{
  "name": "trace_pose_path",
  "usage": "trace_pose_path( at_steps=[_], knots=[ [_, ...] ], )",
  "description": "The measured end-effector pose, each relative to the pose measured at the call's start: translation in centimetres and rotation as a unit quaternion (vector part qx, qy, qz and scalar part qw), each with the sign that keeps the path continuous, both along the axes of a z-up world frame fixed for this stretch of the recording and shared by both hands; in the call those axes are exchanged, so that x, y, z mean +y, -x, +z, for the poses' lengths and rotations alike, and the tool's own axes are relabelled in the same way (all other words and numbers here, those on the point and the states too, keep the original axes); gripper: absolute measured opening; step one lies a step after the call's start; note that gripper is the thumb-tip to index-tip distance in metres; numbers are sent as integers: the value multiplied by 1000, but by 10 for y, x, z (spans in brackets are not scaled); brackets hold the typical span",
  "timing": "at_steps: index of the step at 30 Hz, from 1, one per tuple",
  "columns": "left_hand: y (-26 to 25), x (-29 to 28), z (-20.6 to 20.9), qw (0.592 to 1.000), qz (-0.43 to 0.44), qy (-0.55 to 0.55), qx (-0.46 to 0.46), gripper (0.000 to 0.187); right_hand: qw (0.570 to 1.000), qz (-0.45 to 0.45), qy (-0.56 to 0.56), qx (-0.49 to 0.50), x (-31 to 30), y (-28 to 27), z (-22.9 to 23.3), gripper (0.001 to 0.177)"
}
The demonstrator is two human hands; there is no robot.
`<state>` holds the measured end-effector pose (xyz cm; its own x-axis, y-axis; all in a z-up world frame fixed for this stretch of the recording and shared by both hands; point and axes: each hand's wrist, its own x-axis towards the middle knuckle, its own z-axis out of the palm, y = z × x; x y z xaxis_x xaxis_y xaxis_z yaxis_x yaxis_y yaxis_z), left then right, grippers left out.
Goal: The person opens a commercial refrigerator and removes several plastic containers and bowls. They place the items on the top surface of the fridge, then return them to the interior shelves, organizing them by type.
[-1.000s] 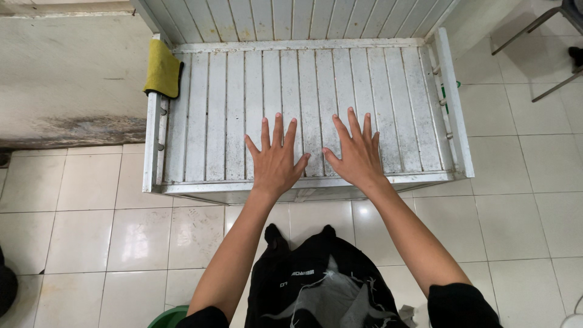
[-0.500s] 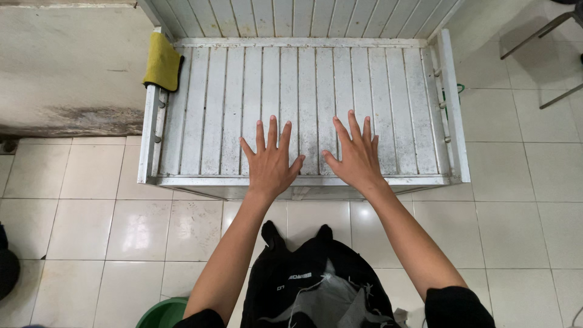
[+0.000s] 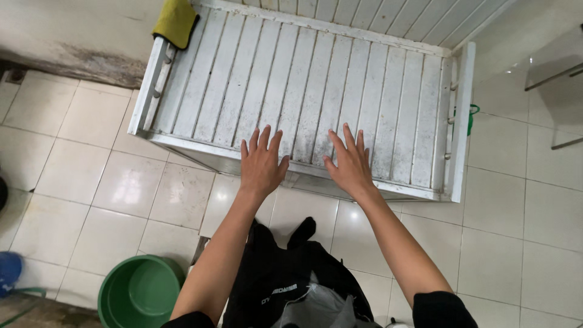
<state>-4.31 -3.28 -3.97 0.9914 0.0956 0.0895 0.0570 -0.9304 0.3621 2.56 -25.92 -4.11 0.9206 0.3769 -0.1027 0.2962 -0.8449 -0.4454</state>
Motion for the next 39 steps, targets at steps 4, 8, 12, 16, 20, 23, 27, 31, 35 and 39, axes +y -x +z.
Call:
trace_pose_path(
  at_steps=[4,8,12,16,20,23,27,31,35,39],
  knots=[
    [16,2,-19,999,3,4,-35,57,999,29,-16,-32,2,14,-27,62],
    [27,7,-32,1000,-9,5,-16,51,998,30,-29,-54,6,34,-55,50],
    [32,13,-43,998,-43,-12,37,47,995,27,-32,-91,9,51,-77,39],
    [44,17,-57,996,-60,51,39,45,996,23,22,-86,15,67,-87,44],
    [51,9,-82,977,-30,208,36,45,984,7,30,-177,20,75,-94,47],
    [49,-5,-102,968,-6,247,53,44,971,-23,20,-236,27,79,-97,39],
    [42,-17,-122,967,-4,245,73,47,976,-146,22,-159,40,70,-94,20],
    [37,-26,-136,963,14,264,46,50,967,-156,27,-201,43,70,-91,22],
    [38,-31,-150,954,21,297,11,49,962,-156,1,-226,45,74,-93,22],
    [37,-31,-172,921,39,387,-10,47,953,-146,4,-266,43,76,-103,24]
  ],
)
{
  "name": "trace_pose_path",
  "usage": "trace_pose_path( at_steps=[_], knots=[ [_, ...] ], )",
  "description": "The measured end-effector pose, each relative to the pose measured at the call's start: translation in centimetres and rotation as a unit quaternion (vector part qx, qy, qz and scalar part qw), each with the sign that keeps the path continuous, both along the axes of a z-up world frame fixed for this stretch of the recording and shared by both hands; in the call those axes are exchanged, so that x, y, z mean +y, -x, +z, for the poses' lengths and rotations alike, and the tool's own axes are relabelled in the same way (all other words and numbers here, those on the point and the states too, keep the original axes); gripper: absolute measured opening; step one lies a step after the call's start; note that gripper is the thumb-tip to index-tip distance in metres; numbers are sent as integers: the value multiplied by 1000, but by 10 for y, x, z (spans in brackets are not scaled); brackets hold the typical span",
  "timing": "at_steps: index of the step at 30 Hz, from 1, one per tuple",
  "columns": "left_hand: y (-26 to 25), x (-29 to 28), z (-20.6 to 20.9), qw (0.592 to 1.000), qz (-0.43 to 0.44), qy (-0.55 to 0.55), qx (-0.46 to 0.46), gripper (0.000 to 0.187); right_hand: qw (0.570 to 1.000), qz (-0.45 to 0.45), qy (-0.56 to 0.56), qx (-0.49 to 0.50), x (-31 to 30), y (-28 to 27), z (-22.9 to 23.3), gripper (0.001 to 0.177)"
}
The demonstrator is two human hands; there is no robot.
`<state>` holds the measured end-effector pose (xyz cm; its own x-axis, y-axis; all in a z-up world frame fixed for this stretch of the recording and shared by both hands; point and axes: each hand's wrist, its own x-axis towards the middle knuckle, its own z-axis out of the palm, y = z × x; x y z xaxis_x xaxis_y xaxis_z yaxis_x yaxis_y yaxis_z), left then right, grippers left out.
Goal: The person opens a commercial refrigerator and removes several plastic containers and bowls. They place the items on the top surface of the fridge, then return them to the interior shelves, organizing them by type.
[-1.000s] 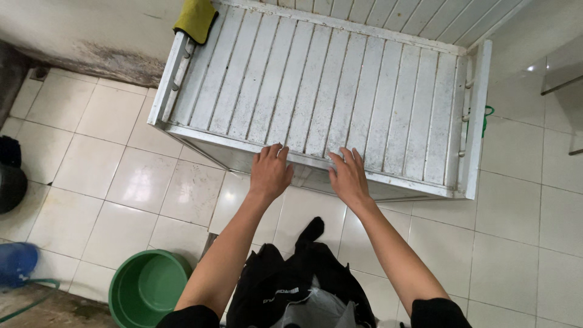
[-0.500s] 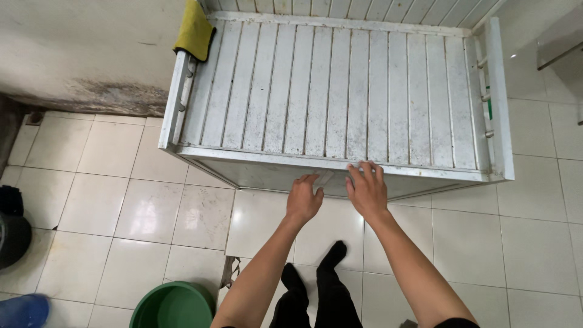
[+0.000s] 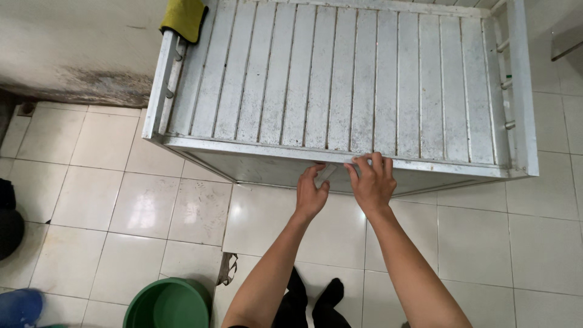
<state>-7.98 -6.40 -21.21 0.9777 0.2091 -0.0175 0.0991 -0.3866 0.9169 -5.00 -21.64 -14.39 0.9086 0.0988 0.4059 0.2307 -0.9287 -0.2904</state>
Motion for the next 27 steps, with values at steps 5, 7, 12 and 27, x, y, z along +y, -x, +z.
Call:
trace_pose_path(
  at_steps=[5,7,12,27],
  knots=[
    [1,-6,-17,999,16,43,0,51,1000,8,4,-17,-4,0,-11,23],
    [4,-7,-16,998,21,52,3,53,1000,3,-3,-23,-3,1,-13,24],
    [6,-5,-5,996,14,77,52,55,999,-15,-17,-33,4,2,-18,26],
    [2,-7,-5,994,24,91,56,51,997,-12,-38,-61,7,4,-20,26]
  ],
)
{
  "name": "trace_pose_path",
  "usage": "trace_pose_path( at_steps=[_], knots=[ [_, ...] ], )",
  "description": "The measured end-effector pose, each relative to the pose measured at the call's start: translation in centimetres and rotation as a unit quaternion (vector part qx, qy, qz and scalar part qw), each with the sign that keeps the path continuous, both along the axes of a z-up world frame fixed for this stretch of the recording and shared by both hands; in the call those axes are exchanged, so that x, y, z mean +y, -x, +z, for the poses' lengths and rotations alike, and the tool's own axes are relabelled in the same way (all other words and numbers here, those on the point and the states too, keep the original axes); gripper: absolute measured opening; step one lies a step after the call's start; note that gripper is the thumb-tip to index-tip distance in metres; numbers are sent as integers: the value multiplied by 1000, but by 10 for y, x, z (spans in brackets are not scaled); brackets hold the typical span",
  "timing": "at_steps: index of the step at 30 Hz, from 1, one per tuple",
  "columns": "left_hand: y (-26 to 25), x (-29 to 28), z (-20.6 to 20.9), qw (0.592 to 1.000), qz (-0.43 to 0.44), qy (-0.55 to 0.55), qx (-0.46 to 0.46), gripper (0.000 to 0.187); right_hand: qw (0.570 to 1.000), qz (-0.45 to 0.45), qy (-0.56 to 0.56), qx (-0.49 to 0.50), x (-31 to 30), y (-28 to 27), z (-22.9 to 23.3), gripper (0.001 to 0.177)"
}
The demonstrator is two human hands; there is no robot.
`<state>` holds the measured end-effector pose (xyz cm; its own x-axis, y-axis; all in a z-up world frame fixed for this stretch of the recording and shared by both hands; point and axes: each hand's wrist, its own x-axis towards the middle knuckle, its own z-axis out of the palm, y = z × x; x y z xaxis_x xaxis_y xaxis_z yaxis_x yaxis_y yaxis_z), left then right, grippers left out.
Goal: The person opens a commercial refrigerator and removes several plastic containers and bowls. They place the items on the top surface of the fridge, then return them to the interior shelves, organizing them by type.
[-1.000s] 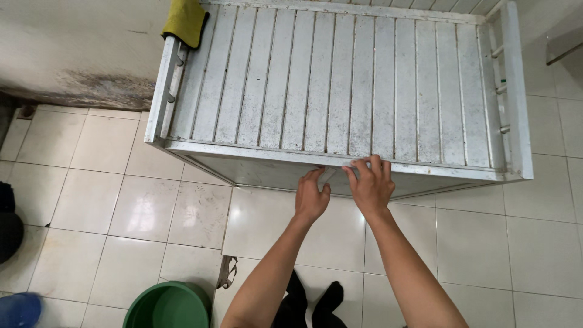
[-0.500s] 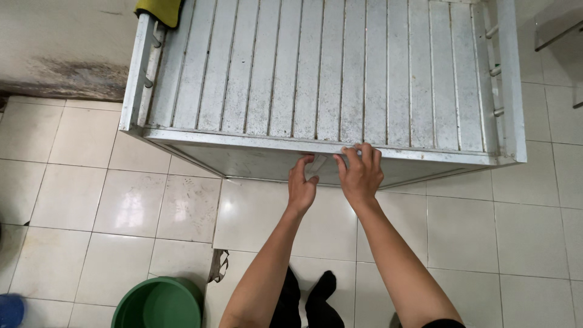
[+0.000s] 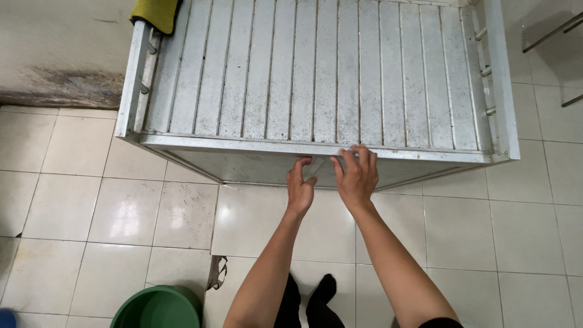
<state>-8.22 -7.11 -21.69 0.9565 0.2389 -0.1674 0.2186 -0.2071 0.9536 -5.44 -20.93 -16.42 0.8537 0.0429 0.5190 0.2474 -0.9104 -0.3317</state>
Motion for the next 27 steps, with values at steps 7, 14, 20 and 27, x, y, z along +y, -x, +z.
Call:
trace_pose_path(
  at_steps=[7,14,20,27],
  knots=[
    [-1,9,0,999,-34,14,15,51,1000,-3,-3,9,4,2,0,29],
    [2,15,12,996,-71,35,41,54,1000,-10,7,-15,6,1,-9,32],
    [6,16,9,996,-78,17,50,53,996,-19,-84,1,15,1,-17,39],
    [16,6,15,999,-38,29,6,59,993,4,-109,34,13,9,-18,45]
  ],
)
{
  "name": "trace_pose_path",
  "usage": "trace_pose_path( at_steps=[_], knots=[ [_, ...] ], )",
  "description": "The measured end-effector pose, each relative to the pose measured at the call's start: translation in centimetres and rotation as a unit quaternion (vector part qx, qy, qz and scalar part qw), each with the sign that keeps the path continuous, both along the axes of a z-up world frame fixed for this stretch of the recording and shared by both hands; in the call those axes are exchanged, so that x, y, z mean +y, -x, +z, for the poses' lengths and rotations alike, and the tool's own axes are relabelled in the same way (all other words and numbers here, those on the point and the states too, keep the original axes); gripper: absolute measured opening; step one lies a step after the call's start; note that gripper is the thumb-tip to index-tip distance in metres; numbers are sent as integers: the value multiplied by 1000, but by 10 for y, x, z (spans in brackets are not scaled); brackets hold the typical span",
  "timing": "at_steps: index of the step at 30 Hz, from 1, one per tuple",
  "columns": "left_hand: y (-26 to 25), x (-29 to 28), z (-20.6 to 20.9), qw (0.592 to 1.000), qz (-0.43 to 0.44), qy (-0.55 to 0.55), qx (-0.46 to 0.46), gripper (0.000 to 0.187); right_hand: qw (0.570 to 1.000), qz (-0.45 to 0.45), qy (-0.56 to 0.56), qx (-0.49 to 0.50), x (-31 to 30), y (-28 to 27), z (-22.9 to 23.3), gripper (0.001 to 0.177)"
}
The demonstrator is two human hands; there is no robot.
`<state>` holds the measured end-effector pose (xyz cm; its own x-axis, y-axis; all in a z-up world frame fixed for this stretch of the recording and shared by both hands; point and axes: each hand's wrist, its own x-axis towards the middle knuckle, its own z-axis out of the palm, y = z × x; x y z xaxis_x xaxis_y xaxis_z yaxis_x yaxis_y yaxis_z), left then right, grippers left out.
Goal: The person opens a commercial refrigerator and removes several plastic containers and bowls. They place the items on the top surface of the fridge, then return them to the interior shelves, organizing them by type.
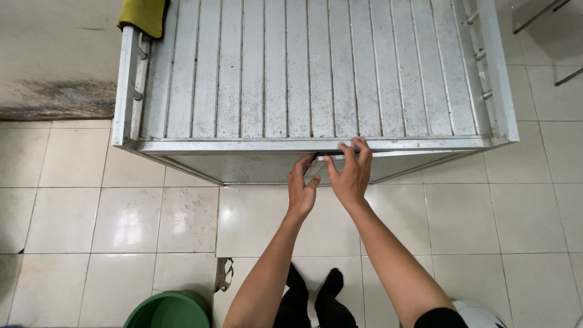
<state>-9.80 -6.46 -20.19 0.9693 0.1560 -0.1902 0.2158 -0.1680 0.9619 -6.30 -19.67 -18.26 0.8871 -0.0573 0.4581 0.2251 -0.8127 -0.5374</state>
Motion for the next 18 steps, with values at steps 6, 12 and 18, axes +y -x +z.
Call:
trace_pose_path(
  at_steps=[6,12,18],
  knots=[
    [22,0,9,990,-32,-112,-77,46,997,25,56,45,-14,43,-13,35],
    [41,1,12,1000,-15,-7,-10,19,996,-60,-30,54,-51,69,-19,30],
    [41,-9,10,997,-66,18,-18,10,988,-98,-94,73,-59,85,-18,32]
  ],
)
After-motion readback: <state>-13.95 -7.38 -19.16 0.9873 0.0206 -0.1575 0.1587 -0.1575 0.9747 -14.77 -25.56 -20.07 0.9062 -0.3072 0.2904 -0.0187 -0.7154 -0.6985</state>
